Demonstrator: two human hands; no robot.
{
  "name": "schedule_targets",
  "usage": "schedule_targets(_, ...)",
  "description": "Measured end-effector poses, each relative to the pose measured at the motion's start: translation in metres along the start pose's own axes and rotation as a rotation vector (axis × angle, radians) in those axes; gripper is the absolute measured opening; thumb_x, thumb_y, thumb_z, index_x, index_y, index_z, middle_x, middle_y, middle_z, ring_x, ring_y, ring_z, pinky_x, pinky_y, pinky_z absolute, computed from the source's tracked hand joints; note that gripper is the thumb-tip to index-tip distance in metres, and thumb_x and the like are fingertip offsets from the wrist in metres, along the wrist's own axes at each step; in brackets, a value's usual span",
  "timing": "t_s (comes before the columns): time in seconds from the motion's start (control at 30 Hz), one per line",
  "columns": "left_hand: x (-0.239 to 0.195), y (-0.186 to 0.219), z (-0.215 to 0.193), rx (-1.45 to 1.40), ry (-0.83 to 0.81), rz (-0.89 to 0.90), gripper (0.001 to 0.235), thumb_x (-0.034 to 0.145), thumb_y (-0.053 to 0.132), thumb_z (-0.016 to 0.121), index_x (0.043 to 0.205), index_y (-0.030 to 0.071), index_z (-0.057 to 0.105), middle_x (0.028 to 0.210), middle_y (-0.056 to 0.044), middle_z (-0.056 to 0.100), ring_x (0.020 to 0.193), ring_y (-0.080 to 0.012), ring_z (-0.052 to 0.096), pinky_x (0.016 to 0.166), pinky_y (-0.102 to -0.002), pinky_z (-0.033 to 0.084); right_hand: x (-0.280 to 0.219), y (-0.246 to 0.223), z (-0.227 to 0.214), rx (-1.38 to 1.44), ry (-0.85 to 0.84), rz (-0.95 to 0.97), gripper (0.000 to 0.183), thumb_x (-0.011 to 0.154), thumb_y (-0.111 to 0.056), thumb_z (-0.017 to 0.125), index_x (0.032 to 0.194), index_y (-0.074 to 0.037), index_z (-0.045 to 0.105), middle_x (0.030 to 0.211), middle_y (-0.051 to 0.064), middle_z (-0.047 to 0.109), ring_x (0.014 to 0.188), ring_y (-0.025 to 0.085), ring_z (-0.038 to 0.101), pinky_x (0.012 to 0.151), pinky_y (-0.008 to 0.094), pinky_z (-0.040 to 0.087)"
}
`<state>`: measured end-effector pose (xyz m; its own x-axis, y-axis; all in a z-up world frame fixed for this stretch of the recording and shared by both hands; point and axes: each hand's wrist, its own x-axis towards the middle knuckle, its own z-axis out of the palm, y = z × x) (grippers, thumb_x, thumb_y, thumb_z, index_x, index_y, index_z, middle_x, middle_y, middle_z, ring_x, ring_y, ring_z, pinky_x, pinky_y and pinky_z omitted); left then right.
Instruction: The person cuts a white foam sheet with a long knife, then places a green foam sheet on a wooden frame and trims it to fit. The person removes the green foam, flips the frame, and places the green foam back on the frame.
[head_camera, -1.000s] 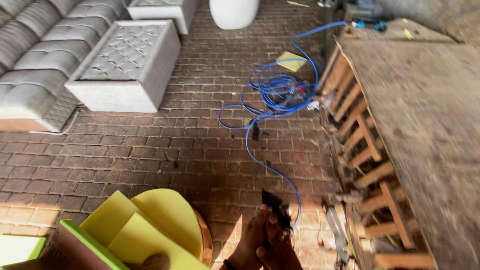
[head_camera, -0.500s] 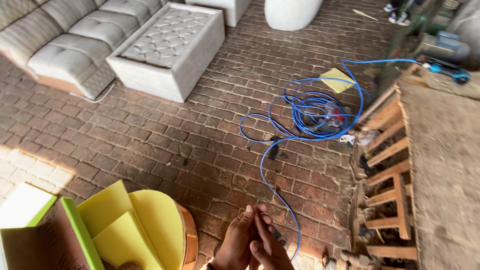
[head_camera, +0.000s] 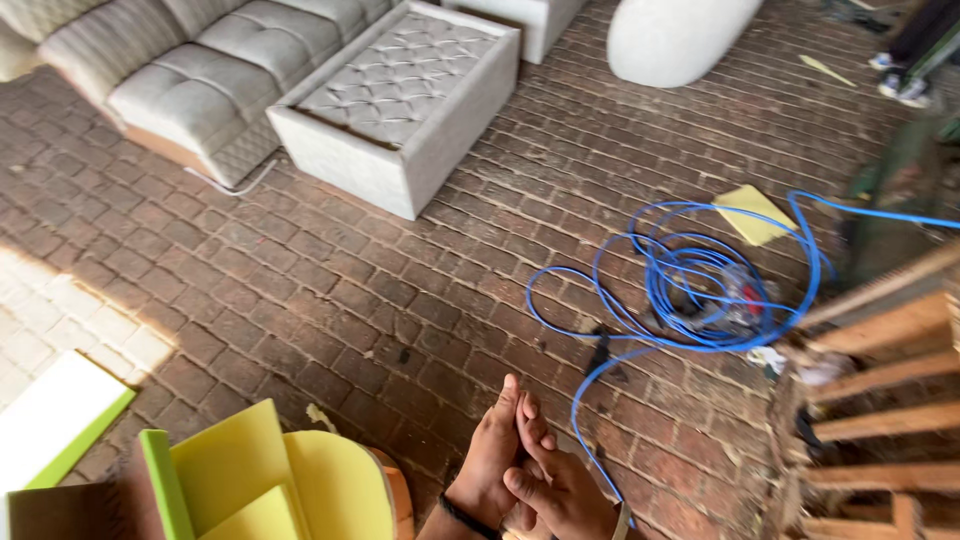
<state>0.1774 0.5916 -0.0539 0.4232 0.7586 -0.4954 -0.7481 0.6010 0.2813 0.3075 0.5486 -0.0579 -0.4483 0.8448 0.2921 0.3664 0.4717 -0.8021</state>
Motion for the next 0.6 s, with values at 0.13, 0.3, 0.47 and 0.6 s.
schedule_targets(0.13,0.037,0.079,0.016,0.091,0.010,0.062,0.056,0.101,0.062,0.051,0.077,0.011,0.051,0.059,-0.004,0.053,0.060,-0.0218,0.062,0.052,-0.032,0.053,0.082,0.003,-0.005,0.655,-0.159,0.454,0.101,0.096,-0.054,0.062,0.166,-0.007,0.005,0.101,0.013,0.069,0.058,0.010,0.059,0.052,0.026,0.051)
schedule_targets(0.3,0.080,0.141,0.044,0.067,0.117,0.118,0.041,0.098,0.046,0.050,0.103,0.007,0.064,0.078,-0.007,0.066,0.073,-0.0213,0.066,0.064,-0.033,0.058,0.169,0.029,-0.022,0.770,-0.154,0.579,0.099,0.094,-0.056,0.056,0.168,-0.015,0.006,0.069,0.010,0.065,0.053,0.012,0.063,0.051,0.026,0.054)
schedule_targets(0.47,0.148,0.188,0.057,0.063,0.076,0.248,0.035,0.104,0.033,0.051,0.119,0.005,0.065,0.084,-0.006,0.065,0.078,-0.0203,0.066,0.070,-0.033,0.059,0.255,0.089,-0.030,0.790,-0.062,0.534,0.088,0.095,-0.049,0.057,0.163,-0.003,0.024,0.077,0.008,0.064,0.053,0.011,0.059,0.044,0.028,0.049)
schedule_targets(0.6,0.214,0.228,0.064,0.116,0.021,0.420,0.032,0.107,0.035,0.052,0.107,0.005,0.062,0.079,-0.005,0.063,0.078,-0.0184,0.066,0.070,-0.031,0.059,0.324,0.140,-0.058,0.653,-0.170,0.270,0.086,0.103,-0.051,0.057,0.164,0.001,0.025,0.092,0.006,0.068,0.062,0.009,0.061,0.054,0.024,0.050)
